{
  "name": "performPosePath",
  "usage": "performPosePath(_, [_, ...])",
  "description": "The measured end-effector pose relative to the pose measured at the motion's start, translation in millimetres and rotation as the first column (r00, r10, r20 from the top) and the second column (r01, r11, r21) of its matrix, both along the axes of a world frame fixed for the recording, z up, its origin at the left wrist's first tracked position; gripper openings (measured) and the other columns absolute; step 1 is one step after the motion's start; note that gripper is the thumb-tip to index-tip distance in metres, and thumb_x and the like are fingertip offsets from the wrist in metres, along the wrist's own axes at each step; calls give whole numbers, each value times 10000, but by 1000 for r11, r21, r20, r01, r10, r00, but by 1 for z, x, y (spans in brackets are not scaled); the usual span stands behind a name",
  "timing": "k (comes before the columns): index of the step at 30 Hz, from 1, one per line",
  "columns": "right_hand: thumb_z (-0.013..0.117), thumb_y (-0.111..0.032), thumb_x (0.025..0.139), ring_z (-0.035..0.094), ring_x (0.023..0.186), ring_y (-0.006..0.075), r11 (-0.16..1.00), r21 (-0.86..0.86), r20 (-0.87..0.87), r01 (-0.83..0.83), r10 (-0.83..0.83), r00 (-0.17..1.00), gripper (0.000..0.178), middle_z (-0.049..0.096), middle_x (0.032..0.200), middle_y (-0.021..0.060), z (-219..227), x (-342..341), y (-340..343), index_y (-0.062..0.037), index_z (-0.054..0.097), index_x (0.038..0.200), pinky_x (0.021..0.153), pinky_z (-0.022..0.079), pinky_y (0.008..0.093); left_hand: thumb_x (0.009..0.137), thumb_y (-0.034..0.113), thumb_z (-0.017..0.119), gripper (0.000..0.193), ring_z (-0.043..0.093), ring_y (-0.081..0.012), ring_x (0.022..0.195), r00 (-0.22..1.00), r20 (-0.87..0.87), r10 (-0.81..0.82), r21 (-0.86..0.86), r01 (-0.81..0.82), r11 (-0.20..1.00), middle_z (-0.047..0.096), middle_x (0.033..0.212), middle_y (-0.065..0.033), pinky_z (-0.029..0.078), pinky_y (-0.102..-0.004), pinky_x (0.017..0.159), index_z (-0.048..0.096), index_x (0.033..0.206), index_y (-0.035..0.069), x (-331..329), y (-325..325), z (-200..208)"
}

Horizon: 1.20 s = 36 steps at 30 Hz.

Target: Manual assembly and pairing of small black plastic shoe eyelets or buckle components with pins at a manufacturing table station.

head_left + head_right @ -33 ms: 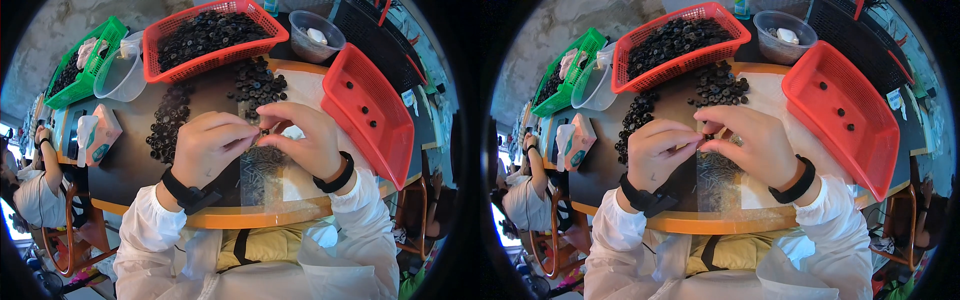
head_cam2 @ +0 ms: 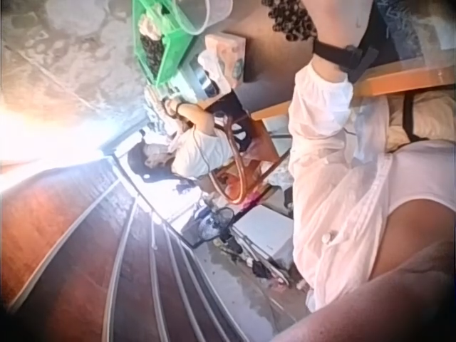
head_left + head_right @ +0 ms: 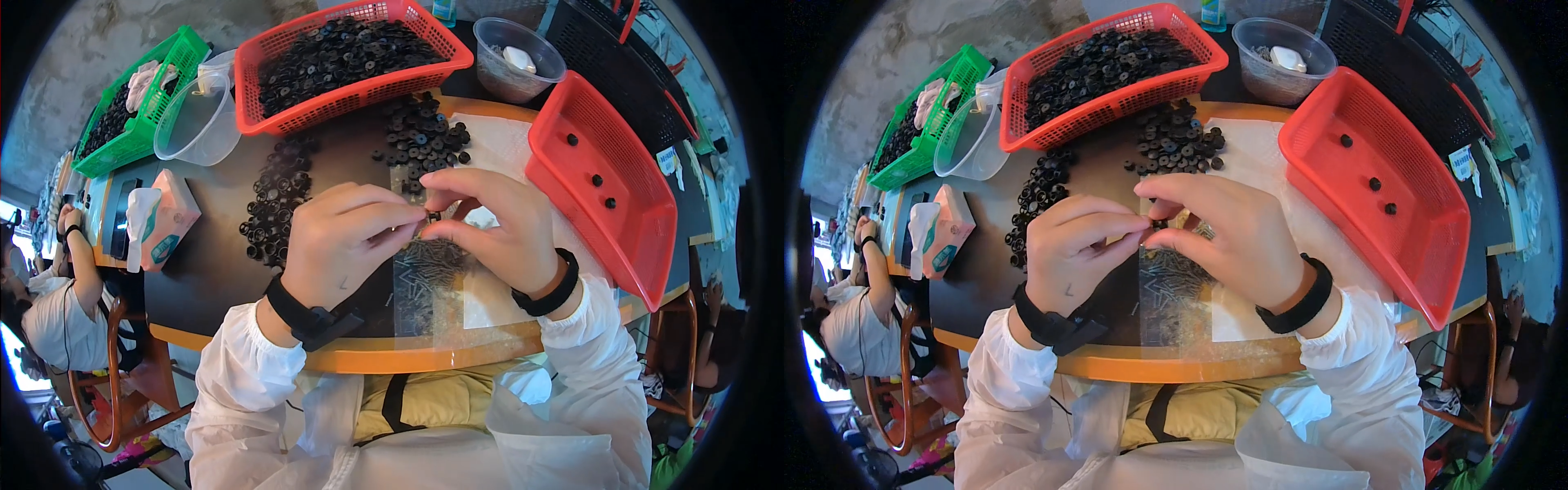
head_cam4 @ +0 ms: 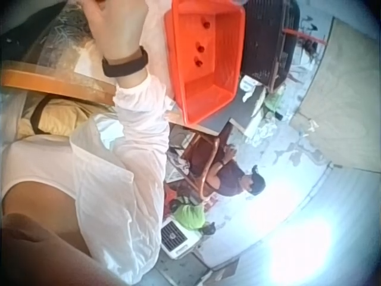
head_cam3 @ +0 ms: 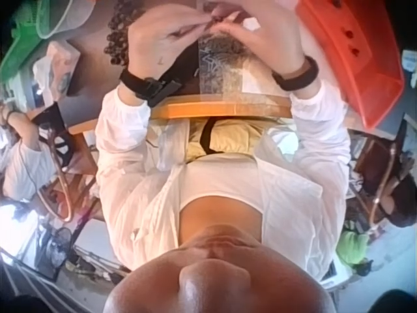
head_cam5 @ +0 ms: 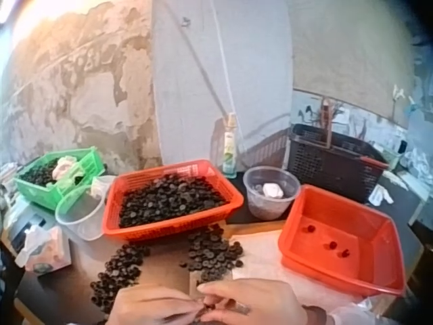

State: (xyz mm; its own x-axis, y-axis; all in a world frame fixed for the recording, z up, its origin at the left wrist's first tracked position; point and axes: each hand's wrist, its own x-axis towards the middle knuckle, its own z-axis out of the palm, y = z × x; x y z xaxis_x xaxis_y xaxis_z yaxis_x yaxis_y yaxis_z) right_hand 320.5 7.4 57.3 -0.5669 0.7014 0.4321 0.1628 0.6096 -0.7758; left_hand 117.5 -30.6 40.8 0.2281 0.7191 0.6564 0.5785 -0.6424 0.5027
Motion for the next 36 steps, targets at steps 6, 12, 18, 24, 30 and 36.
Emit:
performPosePath(6, [778, -34, 731, 676, 859, 152, 999, -32, -31, 11, -12, 999, 415, 681, 984, 85, 0, -2, 2, -21, 638, 1122, 725, 572, 266, 713, 27, 801, 243, 579, -72, 565, 992, 102, 79, -169, -61, 984, 698, 803, 1, 457, -201, 522, 665, 908, 77, 5, -5, 4])
performPosePath(12, [753, 26, 748, 661, 906, 131, 952, -279, -148, -123, 84, 985, 331, 681, 1012, 71, -3, 5, 12, 2, 660, 1065, 810, 560, 267, 692, 50, 831, 298, 588, -61, 561, 995, 72, 65, -53, -61, 997, 715, 803, -7, 458, -191, 509, 642, 923, 55, 3, -3, 5])
performPosePath(18, [736, 39, 767, 648, 950, 139, 892, -419, -157, -170, 113, 981, 294, 669, 1045, 69, -2, 9, 16, 8, 662, 1050, 849, 547, 282, 666, 91, 851, 336, 576, -93, 530, 998, 68, 11, 93, -17, 996, 698, 786, 2, 456, -198, 498, 647, 931, 62, 4, 1, 2])
performPosePath(24, [713, 50, 791, 650, 967, 153, 847, -434, -332, -306, 165, 929, 274, 656, 1047, 79, -5, 7, 22, 8, 628, 1048, 864, 535, 287, 600, 298, 862, 430, 595, -193, 711, 995, 82, 47, 165, -61, 984, 615, 878, -46, 487, -292, 617, 657, 924, 104, -1, -6, 26])
performPosePath(30, [688, 53, 819, 661, 950, 166, 792, -505, -493, -343, 62, 868, 273, 658, 1029, 88, -7, 18, 41, -9, 610, 1074, 785, 546, 269, 932, 143, 602, 186, 638, -270, 917, 326, 706, -629, -440, 898, -29, 625, 1043, -107, 519, -350, 763, 636, 1093, 55, -16, -104, 65])
performPosePath(36, [696, 9, 831, 665, 949, 157, 784, -551, -465, -287, -2, 885, 283, 668, 1046, 81, -11, 20, 46, -22, 603, 1096, 741, 547, 252, 925, 177, 624, 270, 636, -286, 925, 241, 629, -739, -504, 850, -152, 625, 1118, -123, 520, -335, 724, 636, 1151, 32, -43, -139, 87])
